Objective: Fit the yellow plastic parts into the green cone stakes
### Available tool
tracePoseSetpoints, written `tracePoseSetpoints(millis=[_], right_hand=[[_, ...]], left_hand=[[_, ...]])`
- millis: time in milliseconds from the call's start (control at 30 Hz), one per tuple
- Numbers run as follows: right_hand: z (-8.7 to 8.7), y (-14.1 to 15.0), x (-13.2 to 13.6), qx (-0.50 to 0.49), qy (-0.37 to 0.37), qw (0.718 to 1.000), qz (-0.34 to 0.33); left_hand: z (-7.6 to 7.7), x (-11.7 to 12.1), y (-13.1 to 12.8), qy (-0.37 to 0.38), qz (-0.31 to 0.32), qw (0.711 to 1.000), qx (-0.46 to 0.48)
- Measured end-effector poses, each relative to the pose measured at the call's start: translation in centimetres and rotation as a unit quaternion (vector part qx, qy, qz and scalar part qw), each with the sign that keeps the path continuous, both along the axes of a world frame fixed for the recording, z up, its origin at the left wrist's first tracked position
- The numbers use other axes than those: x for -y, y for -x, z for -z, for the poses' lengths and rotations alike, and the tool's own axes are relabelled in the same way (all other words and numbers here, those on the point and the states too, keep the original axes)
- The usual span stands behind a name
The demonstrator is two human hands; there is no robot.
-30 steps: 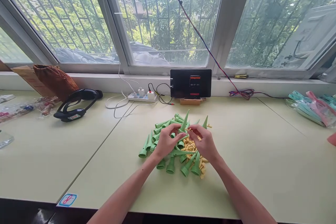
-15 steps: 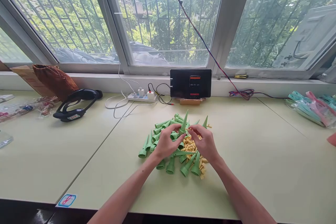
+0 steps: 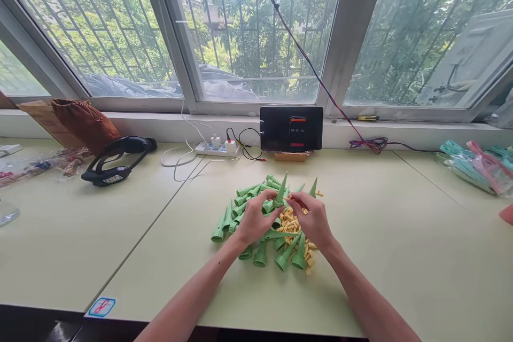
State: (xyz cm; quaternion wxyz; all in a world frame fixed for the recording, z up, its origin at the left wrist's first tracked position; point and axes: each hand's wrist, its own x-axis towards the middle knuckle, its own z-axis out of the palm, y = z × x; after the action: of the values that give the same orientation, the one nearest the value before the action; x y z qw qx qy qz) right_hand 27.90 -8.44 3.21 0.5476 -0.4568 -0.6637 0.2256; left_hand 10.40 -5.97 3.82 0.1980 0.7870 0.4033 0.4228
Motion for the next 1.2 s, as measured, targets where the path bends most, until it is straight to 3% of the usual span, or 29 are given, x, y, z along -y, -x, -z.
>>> tracePoseSetpoints(millis=[867,1200], right_hand=[[0.3,-0.2,-0.1,0.010,0.063,0.998,-0.002],[0.0,-0.1,0.1,0.010,0.041,0.999,0.003]], left_hand=[[0.3,0.2,0.0,-0.012,0.063,0.998,-0.007],[0.5,0.0,-0.1,-0.010,0.007,1.000,-0.006]])
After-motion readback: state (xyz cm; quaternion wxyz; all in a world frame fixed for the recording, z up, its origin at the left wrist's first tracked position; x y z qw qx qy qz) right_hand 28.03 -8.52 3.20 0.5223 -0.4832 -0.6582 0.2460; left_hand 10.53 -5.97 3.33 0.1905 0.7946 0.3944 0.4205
